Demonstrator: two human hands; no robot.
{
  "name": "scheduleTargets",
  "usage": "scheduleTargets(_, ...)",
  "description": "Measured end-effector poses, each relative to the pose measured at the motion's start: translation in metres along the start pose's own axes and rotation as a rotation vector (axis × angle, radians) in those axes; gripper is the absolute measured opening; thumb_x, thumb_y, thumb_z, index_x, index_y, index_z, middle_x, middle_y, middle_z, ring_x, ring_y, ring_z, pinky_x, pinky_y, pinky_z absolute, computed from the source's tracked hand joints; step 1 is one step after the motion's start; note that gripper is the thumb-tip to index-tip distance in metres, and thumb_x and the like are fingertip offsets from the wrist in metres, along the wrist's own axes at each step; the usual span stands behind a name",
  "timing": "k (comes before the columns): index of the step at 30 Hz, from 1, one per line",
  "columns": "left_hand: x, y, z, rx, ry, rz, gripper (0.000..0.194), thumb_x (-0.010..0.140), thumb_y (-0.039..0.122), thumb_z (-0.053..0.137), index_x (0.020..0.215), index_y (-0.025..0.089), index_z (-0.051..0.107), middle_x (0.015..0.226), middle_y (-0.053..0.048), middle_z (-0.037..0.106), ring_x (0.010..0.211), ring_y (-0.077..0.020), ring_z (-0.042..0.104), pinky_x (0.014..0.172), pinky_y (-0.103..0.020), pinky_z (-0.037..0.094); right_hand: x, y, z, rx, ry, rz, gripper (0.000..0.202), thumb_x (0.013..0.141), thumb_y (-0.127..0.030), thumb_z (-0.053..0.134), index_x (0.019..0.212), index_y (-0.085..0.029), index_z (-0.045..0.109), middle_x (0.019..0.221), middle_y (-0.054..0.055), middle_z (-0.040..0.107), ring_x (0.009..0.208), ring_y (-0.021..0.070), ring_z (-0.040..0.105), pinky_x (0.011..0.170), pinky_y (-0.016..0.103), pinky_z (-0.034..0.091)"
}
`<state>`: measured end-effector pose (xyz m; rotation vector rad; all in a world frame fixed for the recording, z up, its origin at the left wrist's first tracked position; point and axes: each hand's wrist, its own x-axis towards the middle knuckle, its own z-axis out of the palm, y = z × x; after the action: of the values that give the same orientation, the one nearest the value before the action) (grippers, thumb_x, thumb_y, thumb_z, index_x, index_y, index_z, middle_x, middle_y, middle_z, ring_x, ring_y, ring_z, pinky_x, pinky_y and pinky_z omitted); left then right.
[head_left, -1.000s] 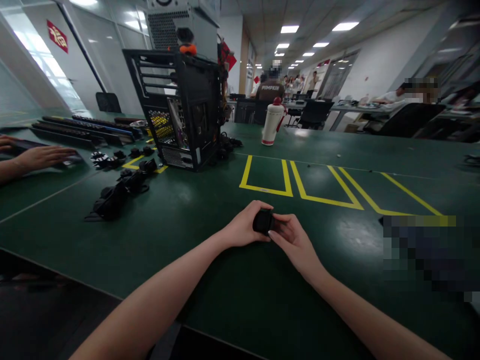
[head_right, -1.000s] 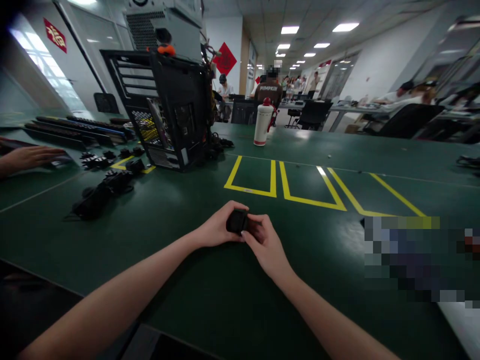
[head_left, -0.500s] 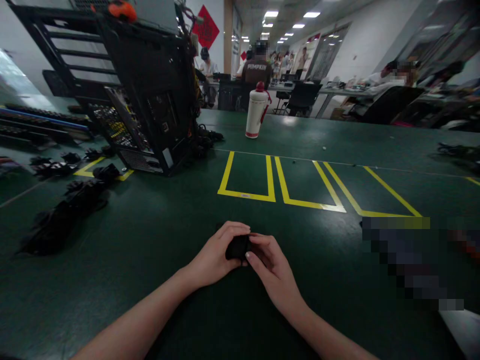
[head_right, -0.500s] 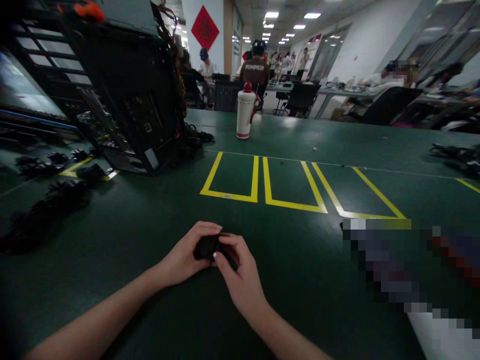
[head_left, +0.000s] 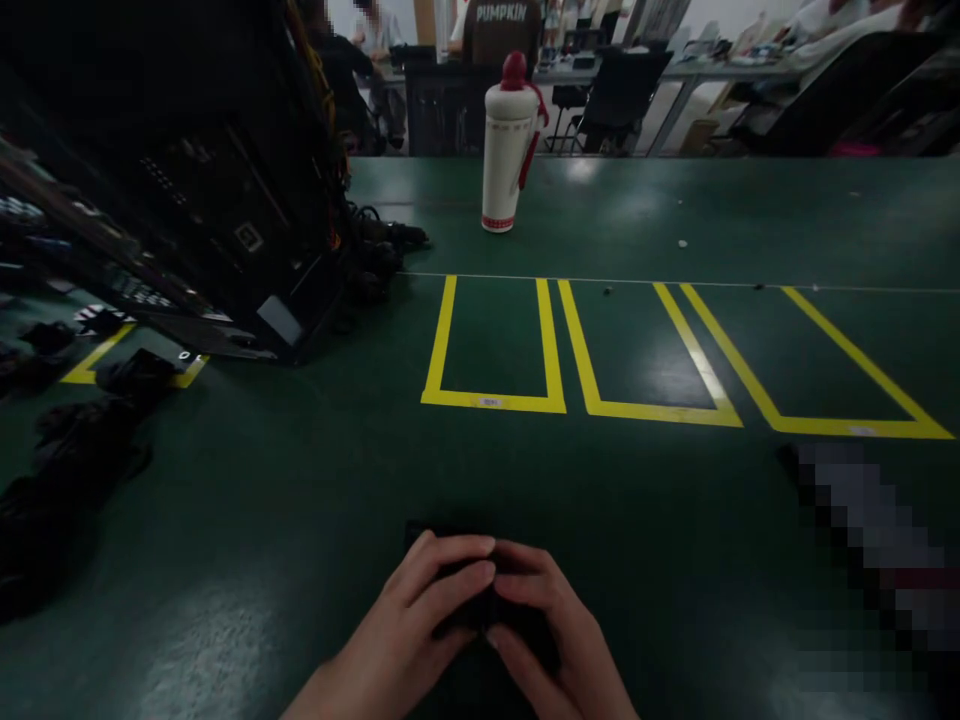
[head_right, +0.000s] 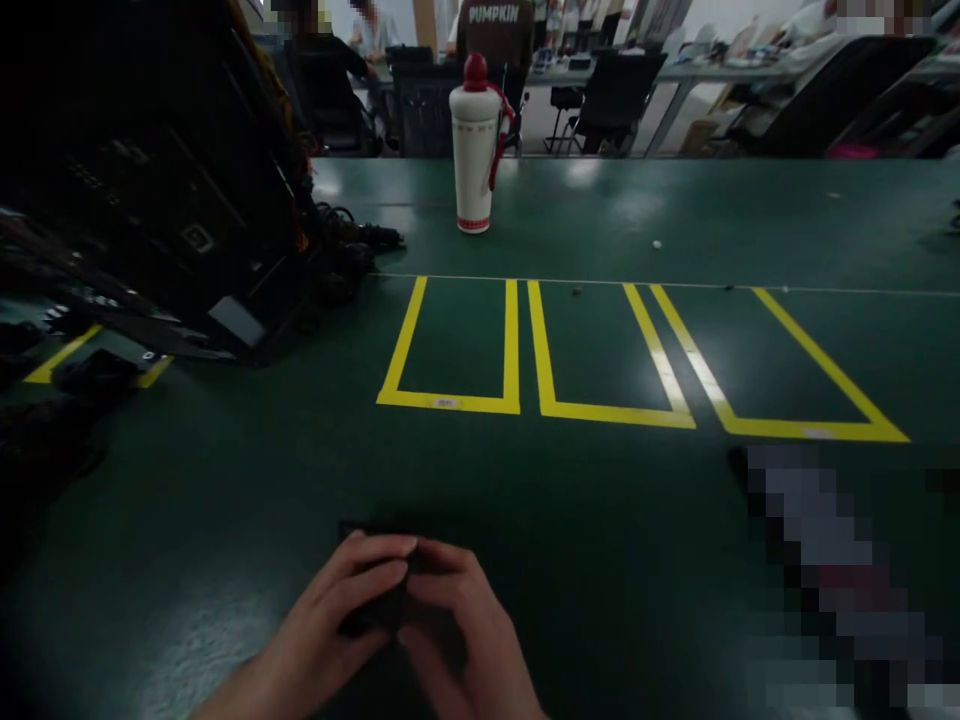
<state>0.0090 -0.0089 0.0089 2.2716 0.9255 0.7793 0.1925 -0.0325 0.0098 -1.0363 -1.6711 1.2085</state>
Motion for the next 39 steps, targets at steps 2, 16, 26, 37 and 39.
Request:
scheduleTargets(2, -0.001, -0.002, 0.0, 0.012, 0.003, 0.004, 0.052, 0.078, 0.004, 0.046, 0.124, 0.025, 0.032, 0.12, -0.008, 0.048, 0.113, -0.0162, 0.046, 0.097, -0.036, 0.038, 0.003, 0.0, 0.0, -0.014, -0.016, -0.016, 0.046, 0.076, -0.005, 0.049, 0.11, -0.033, 0.04, 0.12, 0.003, 0.045, 0.111, 0.0163, 0.048, 0.088, 0.028, 0.045)
scheduleTargets(16, -0.005, 0.007, 0.002, -0.17, 0.093, -0.12, 0.062, 0.068, 0.005, 0.061, 0.12, 0.03, 0.036, 0.122, -0.004, 0.045, 0.113, -0.0179, 0.043, 0.095, -0.034, 0.04, -0.004, -0.002, 0.015, -0.025, 0.092, 0.144, 0.024, 0.081, -0.022, 0.049, 0.103, -0.029, 0.047, 0.114, 0.004, 0.048, 0.108, 0.017, 0.049, 0.092, 0.033, 0.043)
scheduleTargets(26, -0.01, 0.013, -0.008, -0.162, 0.124, 0.007, 0.064, 0.058, 0.018, 0.072, 0.115, 0.022, 0.042, 0.112, -0.006, 0.05, 0.104, -0.0222, 0.048, 0.09, -0.038, 0.04, -0.005, -0.005, 0.022, 0.118, 0.129, 0.041, 0.033, 0.076, -0.026, 0.056, 0.109, -0.025, 0.049, 0.112, 0.004, 0.055, 0.109, 0.0172, 0.05, 0.098, 0.036, 0.036)
scheduleTargets(37, -0.006, 0.011, -0.013, -0.165, 0.052, 0.079, 0.062, 0.058, 0.02, 0.071, 0.113, 0.02, 0.043, 0.111, -0.006, 0.05, 0.105, -0.0234, 0.049, 0.09, -0.04, 0.039, -0.004, -0.006, 0.028, 0.121, 0.32, 0.021, 0.02, 0.07, -0.034, 0.06, 0.082, -0.019, 0.055, 0.084, 0.0, 0.059, 0.086, 0.0149, 0.054, 0.084, 0.036, 0.043)
scheduleTargets(39, -0.006, 0.011, -0.013, -0.168, 0.046, 0.075, 0.062, 0.058, 0.02, 0.071, 0.113, 0.02, 0.043, 0.111, -0.006, 0.051, 0.104, -0.0232, 0.049, 0.089, -0.04, 0.04, -0.004, -0.003, 0.026, 0.149, 0.296, 0.013, 0.023, 0.069, -0.031, 0.062, 0.088, -0.02, 0.056, 0.091, 0.001, 0.059, 0.091, 0.0155, 0.054, 0.087, 0.036, 0.042)
